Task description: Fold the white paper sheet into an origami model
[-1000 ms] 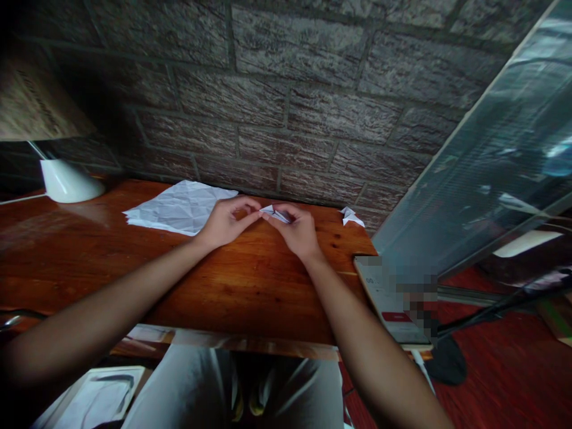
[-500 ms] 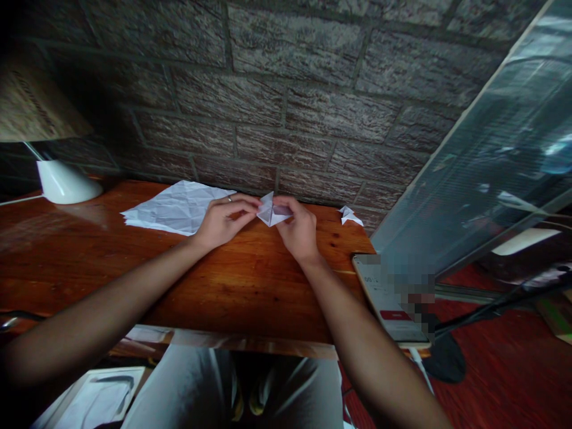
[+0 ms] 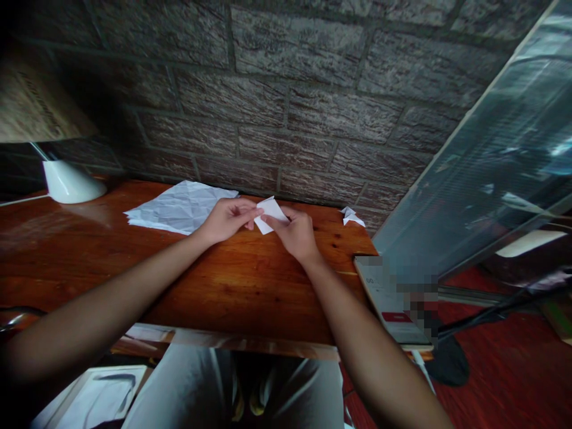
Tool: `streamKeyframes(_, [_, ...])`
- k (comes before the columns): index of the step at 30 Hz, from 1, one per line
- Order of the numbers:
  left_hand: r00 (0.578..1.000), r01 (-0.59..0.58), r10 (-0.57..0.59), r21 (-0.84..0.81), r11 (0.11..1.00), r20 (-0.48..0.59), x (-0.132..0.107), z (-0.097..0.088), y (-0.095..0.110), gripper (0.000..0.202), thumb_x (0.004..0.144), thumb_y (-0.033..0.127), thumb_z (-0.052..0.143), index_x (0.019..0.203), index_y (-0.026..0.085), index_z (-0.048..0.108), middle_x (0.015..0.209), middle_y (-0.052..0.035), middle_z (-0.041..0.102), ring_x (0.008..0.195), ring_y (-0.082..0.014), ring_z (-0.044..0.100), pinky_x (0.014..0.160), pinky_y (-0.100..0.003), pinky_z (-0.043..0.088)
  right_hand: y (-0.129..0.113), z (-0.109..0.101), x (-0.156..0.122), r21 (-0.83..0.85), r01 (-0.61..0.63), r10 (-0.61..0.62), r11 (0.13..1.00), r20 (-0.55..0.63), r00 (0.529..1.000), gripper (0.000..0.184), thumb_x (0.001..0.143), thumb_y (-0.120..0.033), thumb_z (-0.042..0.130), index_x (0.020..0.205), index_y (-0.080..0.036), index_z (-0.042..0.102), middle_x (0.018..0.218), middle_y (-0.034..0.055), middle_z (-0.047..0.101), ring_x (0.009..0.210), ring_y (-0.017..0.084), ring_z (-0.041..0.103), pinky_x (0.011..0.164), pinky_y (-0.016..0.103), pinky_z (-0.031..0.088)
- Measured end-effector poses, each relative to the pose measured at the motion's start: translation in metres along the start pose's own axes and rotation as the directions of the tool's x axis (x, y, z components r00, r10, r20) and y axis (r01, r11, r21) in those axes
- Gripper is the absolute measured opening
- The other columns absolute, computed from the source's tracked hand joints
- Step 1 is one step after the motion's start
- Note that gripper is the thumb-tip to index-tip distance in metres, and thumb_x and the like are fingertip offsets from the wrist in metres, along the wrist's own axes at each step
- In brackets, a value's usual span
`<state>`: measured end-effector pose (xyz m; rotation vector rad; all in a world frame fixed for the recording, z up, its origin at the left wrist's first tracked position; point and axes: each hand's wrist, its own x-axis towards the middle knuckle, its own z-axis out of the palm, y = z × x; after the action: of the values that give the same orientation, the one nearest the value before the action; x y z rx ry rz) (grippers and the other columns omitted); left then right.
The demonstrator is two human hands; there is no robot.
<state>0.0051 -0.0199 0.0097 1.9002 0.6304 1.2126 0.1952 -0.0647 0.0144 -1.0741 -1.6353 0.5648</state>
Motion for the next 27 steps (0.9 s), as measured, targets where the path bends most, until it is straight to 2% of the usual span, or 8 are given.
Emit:
streamKeyframes(4, [0.994,0.092,-0.09,-0.036,0.995,0.063,0.0013,-0.0038,0.0073,0.048,0.085,0.06,0.069,0.068,0.015,0.067,0.046,0.004,0.053,0.043,-0.0063,0.043,0.045,-0.02,0.03,-0.0029,0.0025,-0.0003,0.26,-0.283,0.237,0.923,0.193,0.952,0.04,0.067,-0.053,0.085,0.085,-0.017,0.078,0.077,0.0022,0.074,0.065,0.014,0.059,0.057,0.026,0.043])
streamKeyframes(7, [0.985,0.16,-0.155,-0.074,0.984,0.072,0.0004,-0.0044,0.0109,0.048,0.081,0.062,0.073,0.07,0.015,0.068,0.042,0.0059,0.047,0.041,-0.0059,0.036,0.044,-0.021,0.025,-0.0071,0.0023,-0.0014,0.314,-0.378,0.315,0.871,0.236,0.919,0.039,0.064,-0.049,0.087,0.084,-0.017,0.078,0.076,0.0024,0.073,0.064,0.013,0.057,0.054,0.024,0.039])
streamKeyframes(10, [0.973,0.222,-0.214,-0.106,0.969,0.084,-0.0003,-0.0047,0.0114,0.046,0.08,0.059,0.075,0.07,0.015,0.07,0.044,0.0055,0.047,0.043,-0.0059,0.036,0.045,-0.021,0.025,-0.0081,0.002,-0.0018,0.34,-0.391,0.33,0.855,0.225,0.917,0.036,0.065,-0.047,0.086,0.08,-0.016,0.078,0.072,0.0017,0.072,0.061,0.011,0.055,0.054,0.024,0.036])
streamKeyframes(16, [0.944,0.298,-0.258,-0.191,0.935,0.208,0.0004,-0.007,0.0065,0.039,0.073,0.046,0.084,0.095,0.014,0.078,0.069,-0.0014,0.066,0.053,-0.007,0.045,0.05,-0.022,0.032,-0.0005,-0.0004,0.0011,0.372,-0.399,0.356,0.838,0.183,0.917,0.034,0.063,-0.045,0.086,0.076,-0.016,0.077,0.068,0.0004,0.07,0.06,0.011,0.053,0.056,0.026,0.034])
streamKeyframes(20, [0.948,0.29,-0.255,-0.191,0.938,0.189,0.0002,-0.0069,0.0062,0.036,0.074,0.046,0.083,0.089,0.014,0.077,0.064,0.0003,0.062,0.052,-0.0067,0.043,0.049,-0.022,0.029,-0.001,0.0001,0.0017,0.393,-0.391,0.339,0.832,0.199,0.92,0.034,0.063,-0.045,0.087,0.077,-0.016,0.078,0.069,0.0005,0.071,0.062,0.012,0.055,0.06,0.026,0.037])
streamKeyframes(23, [0.944,0.303,-0.265,-0.204,0.931,0.194,-0.0006,-0.0054,0.0059,0.042,0.076,0.055,0.08,0.079,0.014,0.072,0.056,0.0032,0.053,0.048,-0.0061,0.041,0.046,-0.022,0.026,-0.0044,0.0032,0.0008,0.444,-0.406,0.333,0.799,0.235,0.913,0.034,0.063,-0.044,0.088,0.081,-0.017,0.079,0.073,0.0014,0.073,0.067,0.013,0.059,0.066,0.027,0.041])
streamKeyframes(27, [0.94,0.318,-0.28,-0.204,0.926,0.196,-0.0016,-0.0002,0.0033,0.054,0.078,0.068,0.073,0.071,0.015,0.061,0.054,0.0039,0.05,0.045,-0.0055,0.04,0.044,-0.021,0.024,-0.0077,0.0049,-0.0003,0.474,-0.439,0.358,0.763,0.255,0.898,0.034,0.06,-0.042,0.09,0.079,-0.016,0.078,0.073,0.0015,0.074,0.066,0.013,0.06,0.068,0.027,0.044])
